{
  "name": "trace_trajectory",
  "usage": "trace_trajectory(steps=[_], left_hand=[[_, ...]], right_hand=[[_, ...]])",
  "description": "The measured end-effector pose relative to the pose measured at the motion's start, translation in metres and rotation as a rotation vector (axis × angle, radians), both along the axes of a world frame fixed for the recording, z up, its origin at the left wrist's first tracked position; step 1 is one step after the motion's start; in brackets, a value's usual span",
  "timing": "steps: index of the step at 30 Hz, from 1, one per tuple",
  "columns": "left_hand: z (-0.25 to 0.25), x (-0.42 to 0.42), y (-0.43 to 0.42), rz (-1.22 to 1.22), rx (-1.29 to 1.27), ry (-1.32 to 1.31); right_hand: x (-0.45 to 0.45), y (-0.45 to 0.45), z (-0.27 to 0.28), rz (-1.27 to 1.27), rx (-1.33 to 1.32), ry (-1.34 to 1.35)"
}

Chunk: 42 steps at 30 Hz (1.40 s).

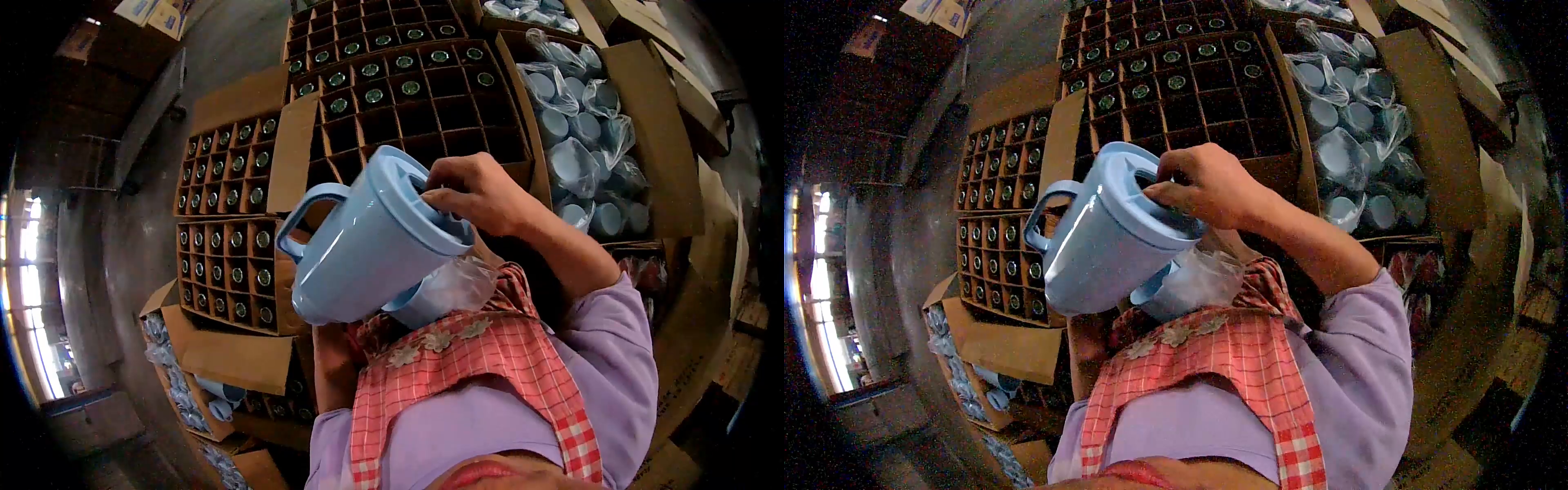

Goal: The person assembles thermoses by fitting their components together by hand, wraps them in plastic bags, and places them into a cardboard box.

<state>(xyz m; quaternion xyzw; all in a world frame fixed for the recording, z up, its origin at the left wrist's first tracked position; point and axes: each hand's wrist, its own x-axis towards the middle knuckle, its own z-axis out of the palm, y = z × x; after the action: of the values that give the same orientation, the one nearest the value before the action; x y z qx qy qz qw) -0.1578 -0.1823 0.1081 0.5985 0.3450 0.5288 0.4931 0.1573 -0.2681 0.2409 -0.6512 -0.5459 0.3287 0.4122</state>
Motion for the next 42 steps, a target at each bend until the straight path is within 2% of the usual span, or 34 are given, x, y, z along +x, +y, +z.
trace_trajectory(steps=[1,4,5,8,11,14,18,20,23,26,29,31,32,34,36,37,39,42], left_hand=[[-0.001,0.0,0.0,-0.001,-0.002,0.001],[-0.003,-0.001,0.002,-0.006,-0.013,0.0],[-0.004,-0.003,0.004,-0.012,-0.021,-0.003],[-0.006,0.0,0.007,-0.024,-0.06,-0.011],[-0.009,0.001,0.01,-0.036,-0.092,-0.029],[-0.011,0.005,0.013,-0.04,-0.111,-0.041],[-0.01,0.013,0.014,-0.027,-0.09,-0.059],[-0.007,0.016,0.012,-0.02,-0.051,-0.057],[0.004,0.022,0.009,-0.007,0.065,-0.038],[0.017,0.03,0.007,0.015,0.28,0.02],[0.035,0.031,0.01,0.025,0.594,0.19],[0.052,0.036,0.01,0.024,0.756,0.243],[0.056,0.036,0.01,0.013,0.758,0.249],[0.058,0.031,0.011,-0.032,0.676,0.254],[0.057,0.017,0.015,-0.101,0.536,0.271],[0.027,0.008,0.019,-0.085,0.333,0.191],[0.008,0.008,0.019,-0.072,0.102,0.016],[0.003,0.014,0.016,-0.043,0.04,-0.053]], right_hand=[[0.004,0.004,0.001,0.109,-0.109,-0.053],[0.014,0.014,-0.006,0.183,-0.214,-0.127],[0.016,0.015,-0.016,0.189,-0.163,-0.046],[0.018,0.015,-0.025,0.25,0.11,-0.057],[0.024,0.012,-0.027,0.406,0.437,-0.442],[0.034,0.008,-0.029,0.37,0.51,-0.225],[0.028,-0.016,-0.029,0.235,0.462,0.367],[0.014,-0.023,-0.039,0.258,0.496,0.149],[-0.014,-0.024,-0.063,0.086,0.467,0.087],[-0.015,-0.024,-0.06,0.028,0.431,0.27],[-0.018,-0.024,-0.043,-0.097,0.174,0.514],[-0.001,-0.018,-0.045,-0.057,0.0,0.604],[0.008,-0.014,-0.046,-0.037,-0.09,0.648],[0.017,-0.004,-0.042,-0.176,-0.313,0.815],[0.015,-0.013,-0.031,-0.14,-0.164,0.949],[0.018,-0.017,-0.042,-0.113,0.015,0.798],[0.017,-0.026,-0.072,-0.063,0.352,0.492],[-0.004,-0.034,-0.081,0.051,0.445,0.226]])
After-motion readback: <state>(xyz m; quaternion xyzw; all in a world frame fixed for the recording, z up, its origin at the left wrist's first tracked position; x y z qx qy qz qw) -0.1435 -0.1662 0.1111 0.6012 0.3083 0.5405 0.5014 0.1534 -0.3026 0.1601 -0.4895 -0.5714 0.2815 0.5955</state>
